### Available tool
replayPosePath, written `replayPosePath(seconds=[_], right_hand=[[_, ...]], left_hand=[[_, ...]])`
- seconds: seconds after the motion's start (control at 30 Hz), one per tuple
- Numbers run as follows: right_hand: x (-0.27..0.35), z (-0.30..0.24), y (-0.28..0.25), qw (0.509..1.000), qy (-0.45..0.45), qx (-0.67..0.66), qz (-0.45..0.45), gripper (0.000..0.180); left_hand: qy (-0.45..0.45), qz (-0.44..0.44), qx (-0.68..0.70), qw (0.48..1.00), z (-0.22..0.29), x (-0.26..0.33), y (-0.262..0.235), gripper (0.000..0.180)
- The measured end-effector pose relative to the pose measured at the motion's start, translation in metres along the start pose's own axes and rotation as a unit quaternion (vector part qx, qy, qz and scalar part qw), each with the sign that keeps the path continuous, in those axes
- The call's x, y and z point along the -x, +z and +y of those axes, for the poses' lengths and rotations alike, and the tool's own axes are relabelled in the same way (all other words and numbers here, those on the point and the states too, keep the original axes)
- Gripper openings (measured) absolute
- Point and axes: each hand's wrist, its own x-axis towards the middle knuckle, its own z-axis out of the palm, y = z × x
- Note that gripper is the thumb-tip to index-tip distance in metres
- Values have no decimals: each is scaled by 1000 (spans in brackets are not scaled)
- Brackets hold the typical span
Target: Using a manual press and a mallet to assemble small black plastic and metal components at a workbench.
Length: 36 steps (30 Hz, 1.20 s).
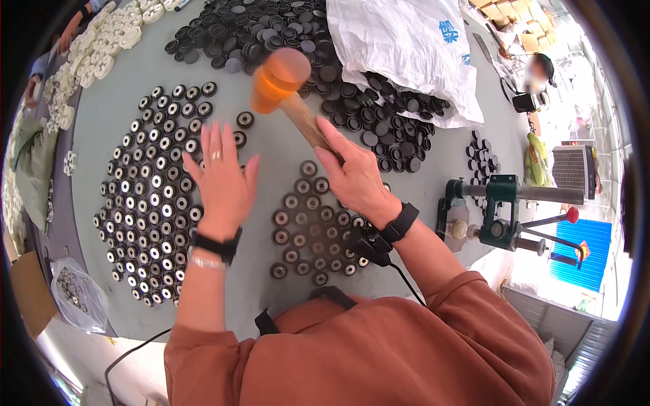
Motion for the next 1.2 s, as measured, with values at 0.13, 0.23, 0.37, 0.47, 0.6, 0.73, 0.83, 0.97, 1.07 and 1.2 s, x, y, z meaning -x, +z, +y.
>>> replayPosePath(seconds=[0.13, 0.23, 0.37, 0.47, 0.6, 0.73, 0.83, 0.97, 1.07, 1.2], right_hand=[[-11, -28, 5, 991, -119, 15, 61, 50], [-8, -10, 25, 987, -137, 73, 47, 50], [-22, 5, 32, 968, -80, 221, -91, 50], [-31, -12, 24, 975, -106, 181, -76, 50], [6, -16, 37, 980, -165, 114, -4, 47], [-6, -10, 41, 974, -86, 171, -119, 49], [-1, -40, 34, 984, -129, 94, -77, 48], [37, -22, 50, 961, -91, 227, -127, 45], [12, -21, 45, 969, -77, 191, -138, 49], [50, -44, 20, 983, -118, 123, -64, 48]], left_hand=[[89, -14, 101, 991, -8, 109, 1, 66], [15, -89, 98, 991, -7, 163, 9, 69], [-6, -110, 45, 993, -14, 179, 10, 72], [-14, -99, 50, 994, -11, 178, 16, 71], [-12, -94, 39, 995, -12, 177, 13, 69], [-13, -89, 37, 995, -10, 177, 15, 68], [-19, -80, 41, 996, -12, 174, 14, 68], [-10, -75, 43, 996, -10, 179, 14, 68], [-6, -75, 49, 996, -11, 178, 12, 68], [-22, -70, 53, 996, -12, 180, 16, 68]])
